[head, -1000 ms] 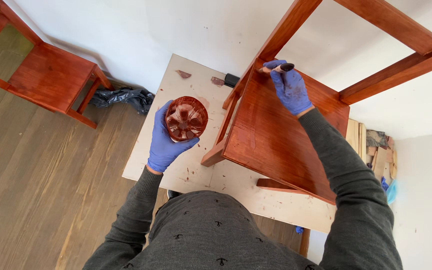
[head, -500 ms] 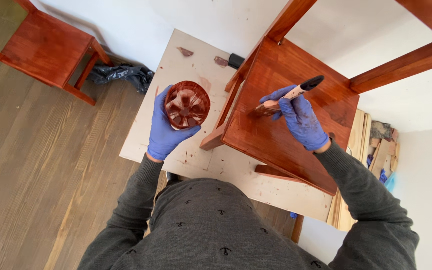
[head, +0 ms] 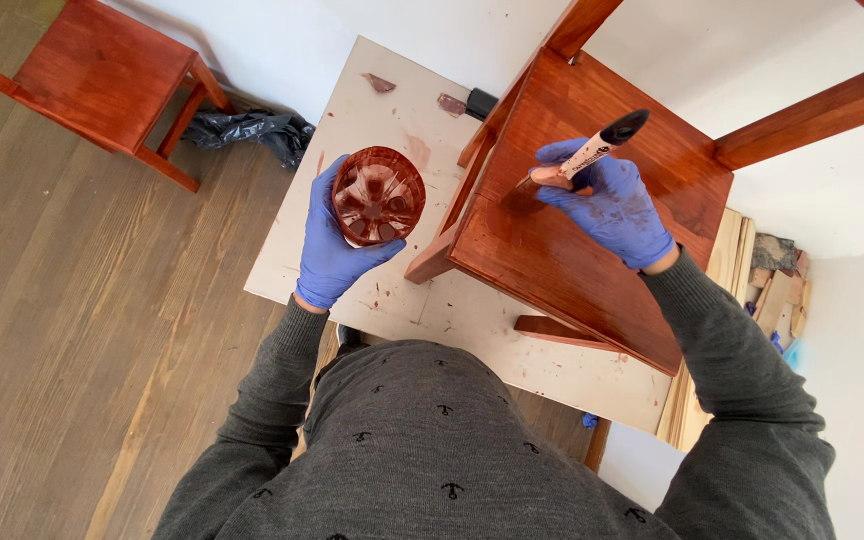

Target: The person stains a wooden chair by applying liquid from a small container with a brush, covering the legs and seat.

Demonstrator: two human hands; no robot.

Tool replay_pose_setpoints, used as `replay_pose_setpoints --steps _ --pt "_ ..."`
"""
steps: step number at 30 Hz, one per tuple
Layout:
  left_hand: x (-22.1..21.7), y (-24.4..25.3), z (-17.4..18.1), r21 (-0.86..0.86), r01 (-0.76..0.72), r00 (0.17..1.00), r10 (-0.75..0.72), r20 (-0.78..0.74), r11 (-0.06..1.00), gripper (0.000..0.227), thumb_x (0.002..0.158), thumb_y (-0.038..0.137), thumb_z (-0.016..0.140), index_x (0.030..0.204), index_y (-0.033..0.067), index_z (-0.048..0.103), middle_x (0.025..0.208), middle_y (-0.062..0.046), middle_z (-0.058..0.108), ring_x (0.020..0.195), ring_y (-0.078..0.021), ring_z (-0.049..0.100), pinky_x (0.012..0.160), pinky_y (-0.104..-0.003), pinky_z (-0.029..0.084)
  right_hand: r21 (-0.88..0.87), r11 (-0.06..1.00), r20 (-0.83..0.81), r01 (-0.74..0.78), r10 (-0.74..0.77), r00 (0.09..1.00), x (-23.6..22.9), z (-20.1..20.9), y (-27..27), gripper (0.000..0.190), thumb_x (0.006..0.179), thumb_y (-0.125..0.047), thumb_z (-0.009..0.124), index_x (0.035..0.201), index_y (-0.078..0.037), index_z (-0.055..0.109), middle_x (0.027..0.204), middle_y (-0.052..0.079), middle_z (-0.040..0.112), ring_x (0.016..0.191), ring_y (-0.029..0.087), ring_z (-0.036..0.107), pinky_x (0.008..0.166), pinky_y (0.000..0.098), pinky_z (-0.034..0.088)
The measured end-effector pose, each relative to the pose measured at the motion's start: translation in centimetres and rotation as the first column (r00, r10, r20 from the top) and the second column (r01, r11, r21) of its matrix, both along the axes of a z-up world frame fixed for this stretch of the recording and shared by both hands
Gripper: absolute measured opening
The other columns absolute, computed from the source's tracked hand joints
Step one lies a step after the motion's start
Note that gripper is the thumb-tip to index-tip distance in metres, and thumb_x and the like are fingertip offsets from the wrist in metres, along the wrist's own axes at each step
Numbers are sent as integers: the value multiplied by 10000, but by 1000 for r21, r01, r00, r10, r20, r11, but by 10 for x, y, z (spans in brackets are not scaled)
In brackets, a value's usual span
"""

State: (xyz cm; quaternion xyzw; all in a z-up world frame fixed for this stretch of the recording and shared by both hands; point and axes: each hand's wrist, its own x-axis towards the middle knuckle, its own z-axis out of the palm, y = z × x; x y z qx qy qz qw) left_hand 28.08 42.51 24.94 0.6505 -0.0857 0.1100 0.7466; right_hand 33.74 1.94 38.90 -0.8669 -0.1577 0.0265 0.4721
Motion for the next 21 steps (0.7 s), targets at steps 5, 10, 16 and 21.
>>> replay_pose_setpoints --steps 5,10,16,21 --pt "-10 4 1 -4 -39 999 39 -4 999 1334 719 213 1257 1825 135 515 1782 -189 635 1677 -382 629 1440 -632 475 208 976 -201 71 -28 979 -31 10 38 562 954 -11 1069 1450 -17 806 1357 170 874 1279 240 861 1087 391 729" --pt "-12 4 -6 -19 -40 999 41 11 999 1357 696 239 1267 1826 136 522 1792 -190 627 1679 -388 618 1437 -638 469 202 978 -193 45 -5 981 -1 -5 45 546 934 19 1068 1425 16 829 1355 213 866 1282 288 849 1140 437 709" --pt "-26 0 18 121 -54 998 48 47 991 1172 846 233 1113 1809 97 459 1834 -167 557 1718 -385 587 1469 -548 524 -56 998 90 23 -18 996 88 -8 10 199 1223 -149 860 1356 -104 719 1279 107 802 1099 231 803 1022 414 736" --pt "-30 0 21 140 -83 996 79 33 987 1171 837 250 1127 1799 95 477 1808 -172 581 1699 -374 601 1463 -532 522 -60 994 164 95 -84 983 102 6 7 217 1324 -260 803 1414 -74 735 1212 97 801 1032 192 786 995 377 759"
